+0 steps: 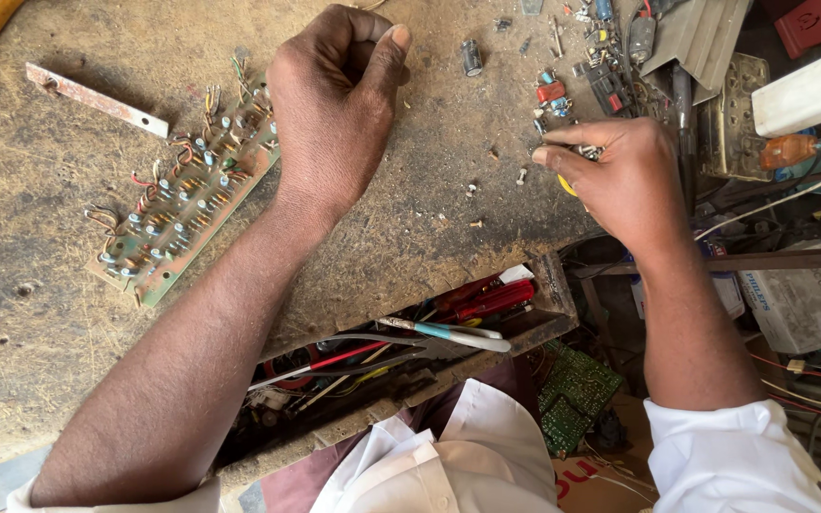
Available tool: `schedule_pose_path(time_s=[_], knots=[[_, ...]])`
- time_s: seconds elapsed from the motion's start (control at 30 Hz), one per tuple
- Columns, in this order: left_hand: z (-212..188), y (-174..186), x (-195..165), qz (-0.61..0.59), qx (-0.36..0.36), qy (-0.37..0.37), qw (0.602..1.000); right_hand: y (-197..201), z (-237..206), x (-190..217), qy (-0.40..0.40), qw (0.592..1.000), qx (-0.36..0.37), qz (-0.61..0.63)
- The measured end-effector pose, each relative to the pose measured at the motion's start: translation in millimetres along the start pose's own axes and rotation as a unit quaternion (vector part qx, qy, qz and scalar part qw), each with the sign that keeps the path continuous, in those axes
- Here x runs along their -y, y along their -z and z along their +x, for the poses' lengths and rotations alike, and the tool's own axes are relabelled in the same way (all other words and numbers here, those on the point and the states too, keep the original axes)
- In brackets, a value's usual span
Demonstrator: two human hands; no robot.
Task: The person picks up small screws and metal fasteners one at a time from a dusty, cluttered workbench, gathering them in one hand and placing them aside. At the end the person opens a drawer under the bench and rummages through hand tools inside it.
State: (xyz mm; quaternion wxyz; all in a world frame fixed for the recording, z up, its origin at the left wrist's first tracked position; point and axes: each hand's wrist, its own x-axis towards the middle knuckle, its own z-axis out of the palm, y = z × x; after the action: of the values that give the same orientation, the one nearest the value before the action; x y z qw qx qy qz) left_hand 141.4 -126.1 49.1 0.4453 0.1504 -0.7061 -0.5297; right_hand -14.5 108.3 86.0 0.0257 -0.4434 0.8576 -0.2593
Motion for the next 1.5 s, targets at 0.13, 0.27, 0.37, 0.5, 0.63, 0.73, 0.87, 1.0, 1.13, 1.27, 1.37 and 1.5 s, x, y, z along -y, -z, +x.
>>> schedule_pose_path(time_s=[0.13,0.27,0.37,0.5,0.63,0.73,0.87,1.0,1.13,1.27,1.37,1.5], knots=[[1,0,-1,-0.005,-0.003,-0.01,1.0,-2,0,-4,-0.024,0.998,0.0,0.057],[0,-1,-2,-0.005,-0.009,0.018,1.0,11,10,-18,-0.194,0.876,0.032,0.441],[-1,-1,-3,0.0,-0.003,0.0,1.0,26,17,-30,-0.205,0.685,0.098,0.692],[0,-1,-3,0.008,0.0,-0.014,1.0,28,18,-35,-0.221,0.69,0.074,0.685],[0,0,-2,0.009,0.002,-0.012,1.0,19,12,-24,-0.204,0.826,0.058,0.523],[0,-1,-2,0.0,-0.001,0.003,1.0,12,2,-12,-0.165,0.91,0.09,0.37],[-1,-1,-3,-0.004,-0.002,-0.003,1.0,2,-9,3,0.016,0.987,0.072,0.142],[-1,-1,-3,-0.021,-0.002,0.001,1.0,-6,-17,14,0.043,0.998,0.028,0.048],[-1,-1,-2,-0.016,0.0,-0.013,1.0,-9,-17,17,0.053,0.995,0.017,0.078],[-2,-1,0,-0.022,-0.003,-0.018,1.0,0,-11,14,-0.182,0.762,0.117,0.61],[-2,-1,2,-0.001,-0.009,-0.04,0.999,3,-8,12,-0.212,0.677,0.162,0.685],[-1,0,3,0.018,-0.013,-0.049,0.999,-9,-11,13,-0.182,0.775,0.153,0.585]])
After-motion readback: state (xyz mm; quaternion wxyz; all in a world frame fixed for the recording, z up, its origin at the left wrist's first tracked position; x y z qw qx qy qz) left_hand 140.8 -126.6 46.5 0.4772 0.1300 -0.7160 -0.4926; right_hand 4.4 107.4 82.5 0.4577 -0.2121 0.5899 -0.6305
